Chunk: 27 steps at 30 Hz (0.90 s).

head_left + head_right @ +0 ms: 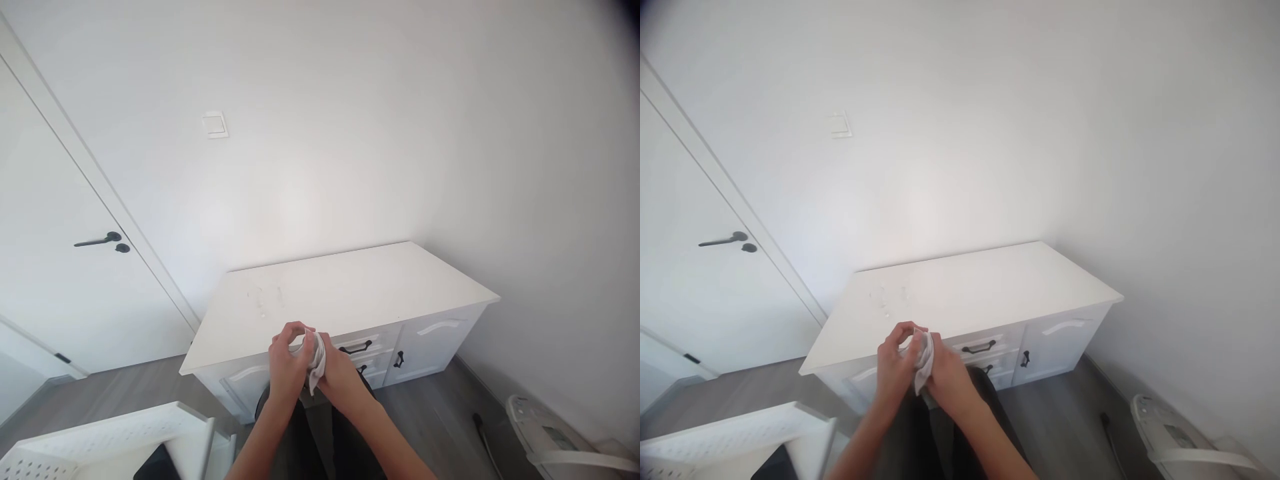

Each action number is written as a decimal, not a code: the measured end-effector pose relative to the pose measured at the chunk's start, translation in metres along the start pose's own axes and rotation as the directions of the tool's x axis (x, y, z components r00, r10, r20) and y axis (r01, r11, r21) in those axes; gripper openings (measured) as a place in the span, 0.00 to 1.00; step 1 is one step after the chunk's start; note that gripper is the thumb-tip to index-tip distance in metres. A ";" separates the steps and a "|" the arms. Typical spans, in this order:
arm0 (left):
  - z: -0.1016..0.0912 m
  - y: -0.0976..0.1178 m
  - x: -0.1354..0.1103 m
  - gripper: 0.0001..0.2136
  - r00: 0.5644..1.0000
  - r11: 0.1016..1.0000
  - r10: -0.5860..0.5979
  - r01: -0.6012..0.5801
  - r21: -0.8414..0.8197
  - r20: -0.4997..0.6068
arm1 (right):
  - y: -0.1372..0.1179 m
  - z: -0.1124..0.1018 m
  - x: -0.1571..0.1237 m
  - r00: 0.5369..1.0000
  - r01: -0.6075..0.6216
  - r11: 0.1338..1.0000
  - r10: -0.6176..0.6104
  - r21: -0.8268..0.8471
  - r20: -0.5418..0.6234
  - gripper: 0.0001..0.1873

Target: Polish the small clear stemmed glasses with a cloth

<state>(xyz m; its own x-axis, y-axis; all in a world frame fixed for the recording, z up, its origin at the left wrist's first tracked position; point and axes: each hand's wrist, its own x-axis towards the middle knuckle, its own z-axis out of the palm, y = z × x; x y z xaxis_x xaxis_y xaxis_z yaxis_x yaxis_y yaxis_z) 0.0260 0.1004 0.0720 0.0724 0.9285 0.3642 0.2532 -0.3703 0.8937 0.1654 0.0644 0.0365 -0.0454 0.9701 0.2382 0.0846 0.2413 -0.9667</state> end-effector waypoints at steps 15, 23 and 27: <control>-0.007 -0.013 0.005 0.14 0.910 0.928 -0.168 0.016 -0.372 -0.379 | 0.016 -0.007 0.008 0.807 -0.037 0.867 0.320 0.497 -0.497 0.18; 0.013 -0.002 -0.019 0.16 0.946 0.850 0.074 -0.225 -0.476 -0.315 | -0.015 0.037 -0.001 0.811 -0.231 0.530 0.568 0.816 -0.139 0.22; 0.018 0.013 -0.017 0.16 0.928 0.782 -0.281 0.075 -0.619 -0.244 | -0.002 0.053 -0.006 0.745 0.067 0.850 0.306 0.522 -0.593 0.22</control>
<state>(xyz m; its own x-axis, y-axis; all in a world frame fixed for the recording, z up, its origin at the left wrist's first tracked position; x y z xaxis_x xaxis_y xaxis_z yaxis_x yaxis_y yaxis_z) 0.0459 0.0798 0.0727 -0.2391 0.9593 0.1503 -0.3933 -0.2372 0.8883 0.1127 0.0573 0.0322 0.5827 0.8103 -0.0632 -0.4512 0.2578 -0.8544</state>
